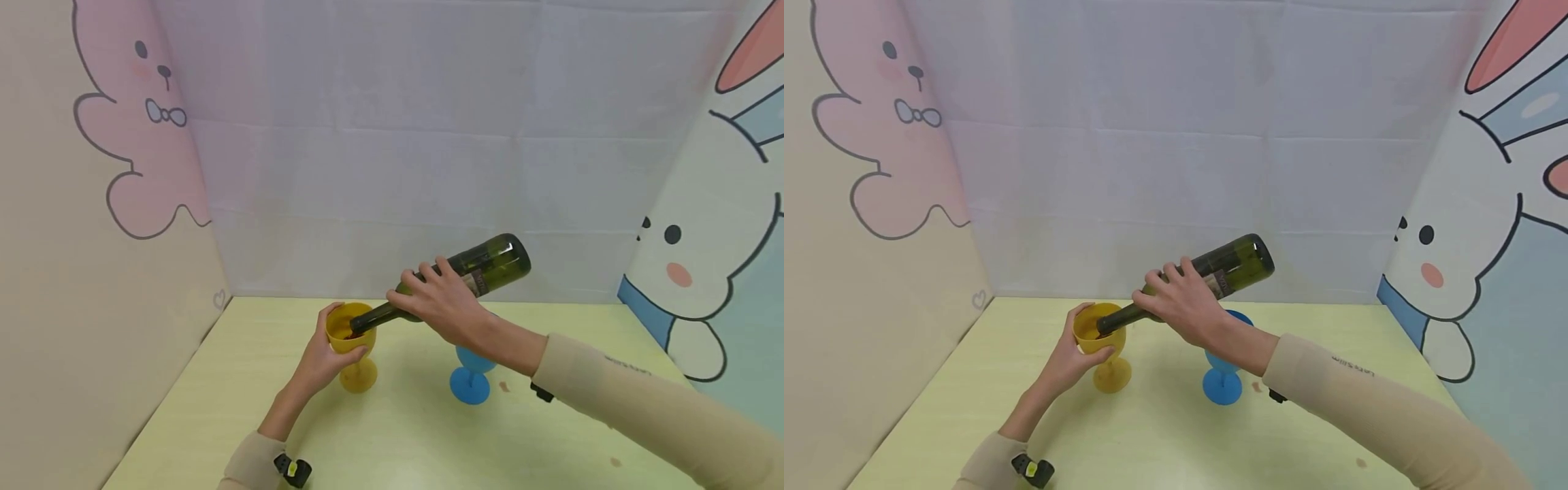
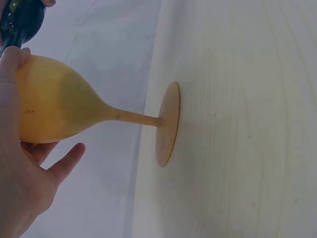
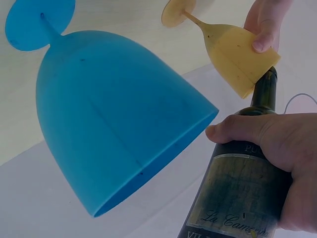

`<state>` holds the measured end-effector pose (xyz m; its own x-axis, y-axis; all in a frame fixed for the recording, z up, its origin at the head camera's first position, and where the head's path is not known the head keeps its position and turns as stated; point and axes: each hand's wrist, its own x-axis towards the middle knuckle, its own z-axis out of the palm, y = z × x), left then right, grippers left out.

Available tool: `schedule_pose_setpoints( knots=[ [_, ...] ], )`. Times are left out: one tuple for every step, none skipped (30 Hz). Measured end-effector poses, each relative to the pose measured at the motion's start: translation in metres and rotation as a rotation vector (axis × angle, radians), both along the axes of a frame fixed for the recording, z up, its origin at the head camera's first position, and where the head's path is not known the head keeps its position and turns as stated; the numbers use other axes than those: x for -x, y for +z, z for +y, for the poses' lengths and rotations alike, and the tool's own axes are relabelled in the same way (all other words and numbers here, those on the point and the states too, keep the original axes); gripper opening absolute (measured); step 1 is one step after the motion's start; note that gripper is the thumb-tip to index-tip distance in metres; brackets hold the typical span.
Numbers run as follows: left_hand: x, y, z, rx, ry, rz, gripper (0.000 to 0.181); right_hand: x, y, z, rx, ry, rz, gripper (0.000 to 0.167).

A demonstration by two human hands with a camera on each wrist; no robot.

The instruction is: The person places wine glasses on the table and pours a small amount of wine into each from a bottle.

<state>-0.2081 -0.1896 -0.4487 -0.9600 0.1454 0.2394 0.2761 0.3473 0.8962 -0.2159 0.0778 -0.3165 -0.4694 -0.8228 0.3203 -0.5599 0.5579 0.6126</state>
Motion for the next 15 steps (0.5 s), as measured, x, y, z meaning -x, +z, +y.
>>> schedule_pose_setpoints(
  knots=[
    [-0.0004, 0.0003, -0.0002, 0.0, 0.001, 0.0, 0.09, -0.0002, 0.0007, -0.0005, -0.006, -0.003, 0.0, 0.054],
    [-0.0006, 0.0005, -0.0003, 0.0, 0.0, 0.0, 0.09, -0.0002, 0.0012, -0.0009, -0.011, -0.006, -0.001, 0.055],
    [-0.0008, 0.0006, -0.0003, -0.002, -0.001, -0.001, 0.089, -0.0002, 0.0016, -0.0012, -0.018, -0.009, -0.003, 0.055],
    [-0.0008, 0.0006, -0.0004, -0.002, -0.001, -0.001, 0.089, -0.0003, 0.0021, -0.0016, -0.024, -0.013, -0.005, 0.056],
    [-0.0008, 0.0006, -0.0004, -0.004, -0.001, -0.001, 0.089, -0.0004, 0.0026, -0.0018, -0.031, -0.016, -0.007, 0.057],
    [-0.0005, 0.0004, -0.0005, -0.005, -0.001, 0.0, 0.089, -0.0004, 0.0029, -0.002, -0.038, -0.02, -0.009, 0.058],
    [-0.0004, 0.0004, -0.0006, -0.005, -0.002, 0.003, 0.089, -0.0006, 0.0033, -0.0021, -0.043, -0.023, -0.01, 0.059],
    [-0.0003, 0.0005, -0.0005, -0.005, -0.003, 0.005, 0.089, -0.0005, 0.0035, -0.0023, -0.047, -0.024, -0.009, 0.059],
    [-0.0002, 0.0005, -0.0005, -0.006, -0.004, 0.009, 0.089, -0.0005, 0.0037, -0.0024, -0.051, -0.025, -0.009, 0.06],
    [-0.0002, 0.0005, -0.0004, -0.005, -0.004, 0.012, 0.089, -0.0007, 0.004, -0.0025, -0.054, -0.027, -0.009, 0.061],
    [-0.0003, 0.0006, -0.0004, -0.006, -0.004, 0.014, 0.089, -0.0008, 0.0041, -0.0026, -0.058, -0.028, -0.01, 0.061],
    [-0.0007, 0.001, -0.0003, -0.005, -0.005, 0.017, 0.09, -0.0008, 0.0042, -0.0027, -0.061, -0.028, -0.009, 0.062],
    [-0.0012, 0.0014, 0.0, -0.004, -0.005, 0.021, 0.09, -0.0008, 0.0043, -0.0028, -0.065, -0.029, -0.009, 0.062],
    [-0.0016, 0.0017, 0.0002, -0.003, -0.006, 0.022, 0.09, -0.0007, 0.0043, -0.003, -0.068, -0.031, -0.01, 0.062],
    [-0.0018, 0.0018, 0.0004, -0.003, -0.006, 0.023, 0.09, -0.0007, 0.0044, -0.0032, -0.073, -0.033, -0.011, 0.062]
  ],
)
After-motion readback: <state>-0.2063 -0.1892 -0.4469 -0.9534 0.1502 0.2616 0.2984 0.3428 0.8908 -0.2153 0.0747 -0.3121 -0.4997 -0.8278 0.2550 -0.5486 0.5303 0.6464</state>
